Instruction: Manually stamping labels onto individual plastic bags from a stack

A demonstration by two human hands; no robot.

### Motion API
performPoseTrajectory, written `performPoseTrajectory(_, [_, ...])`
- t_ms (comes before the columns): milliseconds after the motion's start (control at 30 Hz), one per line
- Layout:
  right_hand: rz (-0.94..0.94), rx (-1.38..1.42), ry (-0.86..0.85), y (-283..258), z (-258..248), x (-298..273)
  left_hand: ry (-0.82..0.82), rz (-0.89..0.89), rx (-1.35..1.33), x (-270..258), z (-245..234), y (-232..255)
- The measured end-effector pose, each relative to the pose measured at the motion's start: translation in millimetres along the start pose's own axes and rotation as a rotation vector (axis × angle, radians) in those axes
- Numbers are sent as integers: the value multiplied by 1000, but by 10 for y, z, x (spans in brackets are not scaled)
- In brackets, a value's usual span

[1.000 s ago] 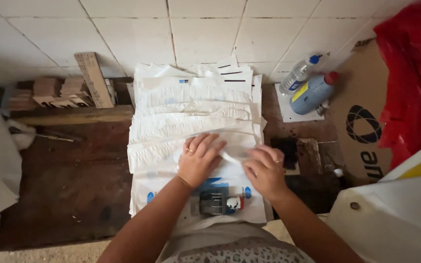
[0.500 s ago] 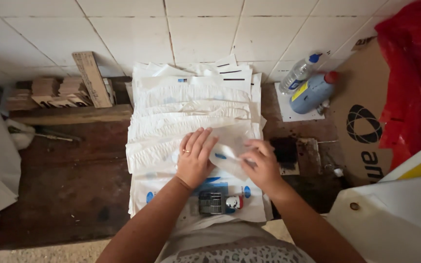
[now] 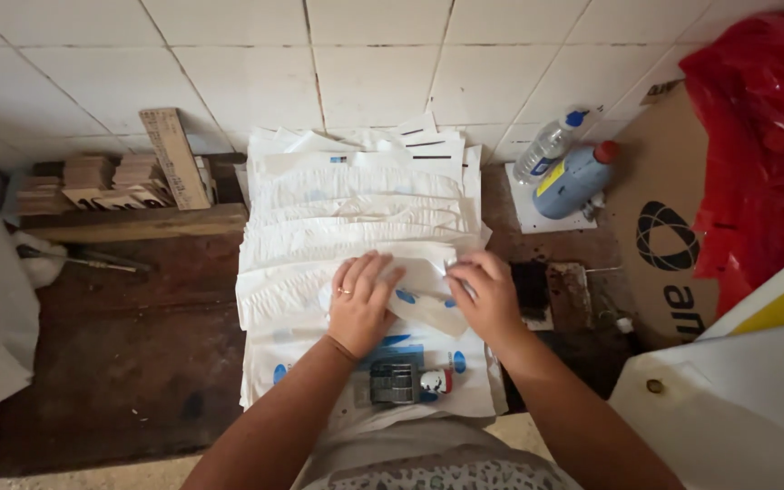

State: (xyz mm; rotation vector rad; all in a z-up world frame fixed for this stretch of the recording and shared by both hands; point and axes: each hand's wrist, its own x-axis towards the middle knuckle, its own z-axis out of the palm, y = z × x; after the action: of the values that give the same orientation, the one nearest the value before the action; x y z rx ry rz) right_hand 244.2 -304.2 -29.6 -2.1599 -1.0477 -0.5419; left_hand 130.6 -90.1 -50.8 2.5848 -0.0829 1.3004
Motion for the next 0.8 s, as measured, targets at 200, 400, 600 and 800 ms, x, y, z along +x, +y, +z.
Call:
performPoseTrajectory(200, [356,693,-208,-373,-281,-106,-383,-24,43,429,-306,38])
performPoseTrajectory(400, [175,-241,-100,280,144,-58,-351,198,-5,-33,232,-239])
performPoseTrajectory(600, [-2,-136,-29,225,156,-13,-241,135,-19,426,-232,-67])
performPoseTrajectory(800, [121,452,-134,-321,-196,124,-390,63,41,598,-317,-27])
